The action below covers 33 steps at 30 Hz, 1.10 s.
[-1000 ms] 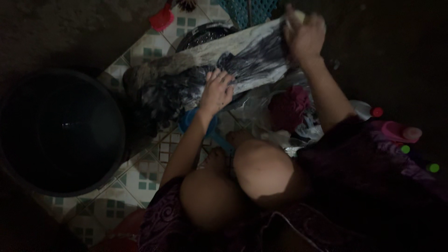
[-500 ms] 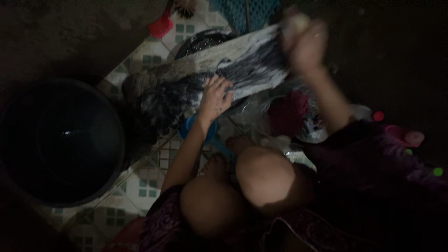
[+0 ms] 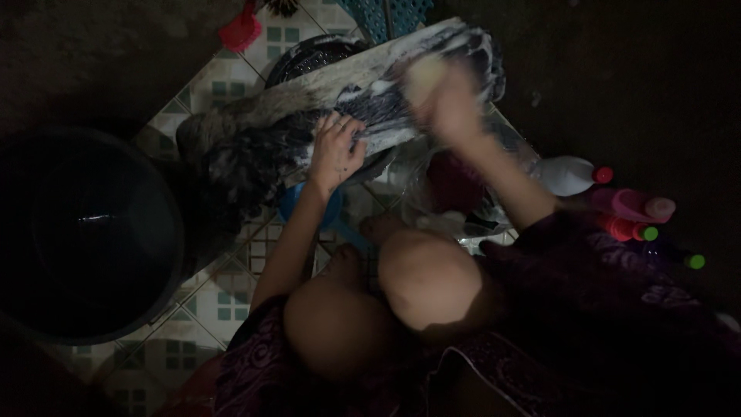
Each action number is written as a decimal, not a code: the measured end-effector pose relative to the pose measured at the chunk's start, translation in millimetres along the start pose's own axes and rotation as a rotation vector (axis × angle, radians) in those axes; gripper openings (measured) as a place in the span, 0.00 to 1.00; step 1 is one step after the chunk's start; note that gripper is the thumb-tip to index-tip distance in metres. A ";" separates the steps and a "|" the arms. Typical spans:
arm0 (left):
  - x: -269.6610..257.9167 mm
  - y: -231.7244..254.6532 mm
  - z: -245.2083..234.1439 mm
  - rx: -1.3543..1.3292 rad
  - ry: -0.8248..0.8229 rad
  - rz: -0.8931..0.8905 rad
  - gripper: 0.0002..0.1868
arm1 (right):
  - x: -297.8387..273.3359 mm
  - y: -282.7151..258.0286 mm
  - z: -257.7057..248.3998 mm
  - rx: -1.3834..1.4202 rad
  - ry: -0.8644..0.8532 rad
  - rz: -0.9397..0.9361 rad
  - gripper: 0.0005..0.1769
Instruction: The person is hand-washing a dark patterned garment on a tiled floor. They scrub the fabric with a bar of soap, rinse it with water from a blue scoop, and apply liquid detergent from a purple bottle.
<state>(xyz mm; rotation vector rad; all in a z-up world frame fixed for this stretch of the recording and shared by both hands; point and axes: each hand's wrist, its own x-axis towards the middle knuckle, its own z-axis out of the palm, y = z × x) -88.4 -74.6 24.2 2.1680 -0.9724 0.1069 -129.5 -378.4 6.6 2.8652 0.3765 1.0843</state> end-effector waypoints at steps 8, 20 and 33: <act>6.3 2.0 0.2 0.067 -0.069 -0.061 0.13 | -27.7 101.8 -30.1 -0.007 -0.391 0.447 0.37; 114.5 -11.8 -37.4 0.070 -0.182 -0.169 0.32 | 39.6 -26.8 -68.9 0.980 -0.452 0.570 0.41; -119.7 -67.0 -104.4 0.641 0.061 -0.652 0.49 | 52.3 27.1 -25.4 0.812 -0.162 0.602 0.38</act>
